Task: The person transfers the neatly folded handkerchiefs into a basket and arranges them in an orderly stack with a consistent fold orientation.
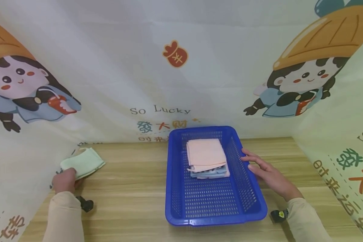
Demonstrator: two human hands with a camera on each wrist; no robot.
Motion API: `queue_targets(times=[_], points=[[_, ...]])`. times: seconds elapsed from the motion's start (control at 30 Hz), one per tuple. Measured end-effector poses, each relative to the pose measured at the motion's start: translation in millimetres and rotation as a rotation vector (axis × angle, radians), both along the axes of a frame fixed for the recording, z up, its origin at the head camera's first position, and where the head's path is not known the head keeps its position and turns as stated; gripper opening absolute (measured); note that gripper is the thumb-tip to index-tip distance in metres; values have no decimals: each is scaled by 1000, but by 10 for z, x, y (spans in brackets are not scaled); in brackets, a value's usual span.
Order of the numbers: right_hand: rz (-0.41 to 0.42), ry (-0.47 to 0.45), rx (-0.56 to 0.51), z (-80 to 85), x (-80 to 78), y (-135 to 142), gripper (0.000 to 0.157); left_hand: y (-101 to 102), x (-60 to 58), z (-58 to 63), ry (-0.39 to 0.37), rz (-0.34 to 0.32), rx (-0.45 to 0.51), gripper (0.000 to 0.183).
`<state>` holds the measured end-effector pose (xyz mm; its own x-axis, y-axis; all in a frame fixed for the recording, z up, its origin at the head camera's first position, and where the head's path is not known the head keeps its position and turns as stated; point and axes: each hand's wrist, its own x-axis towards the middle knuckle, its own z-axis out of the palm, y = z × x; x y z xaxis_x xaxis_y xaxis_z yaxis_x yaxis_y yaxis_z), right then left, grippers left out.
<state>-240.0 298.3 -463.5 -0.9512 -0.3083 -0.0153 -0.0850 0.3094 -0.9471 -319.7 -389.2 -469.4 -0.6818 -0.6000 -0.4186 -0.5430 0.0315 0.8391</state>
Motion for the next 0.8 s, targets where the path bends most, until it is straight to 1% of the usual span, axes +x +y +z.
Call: queue_targets(times=[0.07, 0.1, 0.3, 0.37, 0.47, 0.6, 0.7, 0.8], points=[[2, 5, 2, -2, -5, 1, 45, 1, 9, -2, 37, 28, 78, 77], [3, 6, 5, -1, -6, -1, 45, -5, 8, -11, 46, 30, 92, 78], [18, 5, -26, -12, -8, 1, 45, 11, 16, -39, 47, 14, 74, 91], [24, 3, -41, -15, -7, 6, 44, 23, 24, -38, 59, 15, 71, 92], [26, 3, -41, -20, -8, 11, 45, 37, 31, -33, 84, 11, 98, 87], [29, 1, -49, -28, -13, 8, 44, 69, 38, 4, 140, -7, 162, 76], [32, 2, -57, -32, -15, 8, 44, 109, 46, 53, 171, -9, 219, 74], [28, 1, -53, -28, -14, 11, 45, 138, 66, 95, 182, -7, 259, 74]])
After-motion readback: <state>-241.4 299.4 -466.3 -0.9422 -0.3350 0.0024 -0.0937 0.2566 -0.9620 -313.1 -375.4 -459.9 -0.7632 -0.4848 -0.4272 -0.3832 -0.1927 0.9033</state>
